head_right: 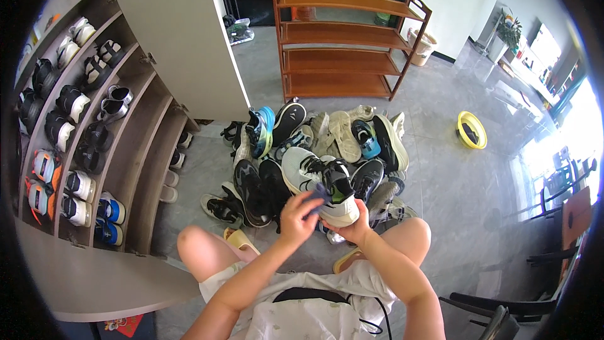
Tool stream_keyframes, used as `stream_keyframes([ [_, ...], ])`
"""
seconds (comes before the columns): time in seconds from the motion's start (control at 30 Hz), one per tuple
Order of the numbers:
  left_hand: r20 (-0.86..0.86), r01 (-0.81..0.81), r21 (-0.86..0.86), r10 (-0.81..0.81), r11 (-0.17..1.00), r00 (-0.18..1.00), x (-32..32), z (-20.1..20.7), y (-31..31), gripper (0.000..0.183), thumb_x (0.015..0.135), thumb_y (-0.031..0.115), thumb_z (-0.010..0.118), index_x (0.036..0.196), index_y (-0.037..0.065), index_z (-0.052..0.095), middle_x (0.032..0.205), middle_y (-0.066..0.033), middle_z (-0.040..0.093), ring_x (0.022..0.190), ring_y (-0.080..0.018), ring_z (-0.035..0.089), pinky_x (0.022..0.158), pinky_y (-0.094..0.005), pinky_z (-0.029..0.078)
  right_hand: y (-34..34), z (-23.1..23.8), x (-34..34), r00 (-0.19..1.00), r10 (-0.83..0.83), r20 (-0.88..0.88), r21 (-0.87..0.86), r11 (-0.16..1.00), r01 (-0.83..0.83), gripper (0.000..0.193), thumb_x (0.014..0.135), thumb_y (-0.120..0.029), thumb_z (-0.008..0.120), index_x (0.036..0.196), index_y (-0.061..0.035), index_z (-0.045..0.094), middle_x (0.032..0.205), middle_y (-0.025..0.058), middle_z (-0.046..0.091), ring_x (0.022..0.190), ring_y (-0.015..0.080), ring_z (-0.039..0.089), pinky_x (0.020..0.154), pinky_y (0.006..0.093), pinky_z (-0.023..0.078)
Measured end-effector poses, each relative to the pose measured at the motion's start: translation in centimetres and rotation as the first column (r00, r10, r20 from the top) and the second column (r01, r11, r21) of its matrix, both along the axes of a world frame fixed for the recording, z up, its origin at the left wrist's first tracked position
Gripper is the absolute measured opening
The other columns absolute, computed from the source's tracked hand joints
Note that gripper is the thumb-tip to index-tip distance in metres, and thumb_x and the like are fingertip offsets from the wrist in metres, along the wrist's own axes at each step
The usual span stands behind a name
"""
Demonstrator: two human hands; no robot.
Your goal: The person wipes shoes with a cloth and places them into a shoe cabinet.
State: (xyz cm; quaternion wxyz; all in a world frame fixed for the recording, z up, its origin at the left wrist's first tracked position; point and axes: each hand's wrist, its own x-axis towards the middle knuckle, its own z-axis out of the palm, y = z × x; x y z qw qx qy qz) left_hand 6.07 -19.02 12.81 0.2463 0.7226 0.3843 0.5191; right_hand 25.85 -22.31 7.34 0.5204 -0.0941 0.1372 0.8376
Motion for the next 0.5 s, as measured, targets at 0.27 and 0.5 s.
stream_keyframes([
  [0.27, -0.090, -0.204, -0.040, 0.200, 0.978, 0.976, -1.7, -2.9, 2.2, 0.032, 0.068, 0.001, 0.065, 0.097, 0.012, 0.072, 0.107, -0.0122, 0.065, 0.094, -0.0340, 0.061, 0.083, -0.0400, 0.051, 0.3, -0.6, -1.4, 0.970, 0.180, 0.163, 0.078, 0.978, -0.195, 0.071, 0.086, -0.053, 0.038, 0.142, -0.0098, 0.044, 0.144, 0.0211, 0.043, 0.125, 0.0530, 0.042, 0.098, 0.0569, 0.040],
  [0.5, -0.043, -0.168, -0.013, 0.167, 0.986, 0.985, -1.5, -1.4, 2.5, 0.035, 0.067, -0.001, 0.063, 0.099, 0.013, 0.072, 0.110, -0.0118, 0.064, 0.094, -0.0329, 0.060, 0.082, -0.0398, 0.050, 1.1, 1.3, -0.9, 0.975, 0.156, 0.160, -0.001, 0.987, -0.158, 0.069, 0.086, -0.051, 0.039, 0.142, -0.0107, 0.043, 0.143, 0.0199, 0.044, 0.126, 0.0523, 0.042, 0.098, 0.0570, 0.042],
])
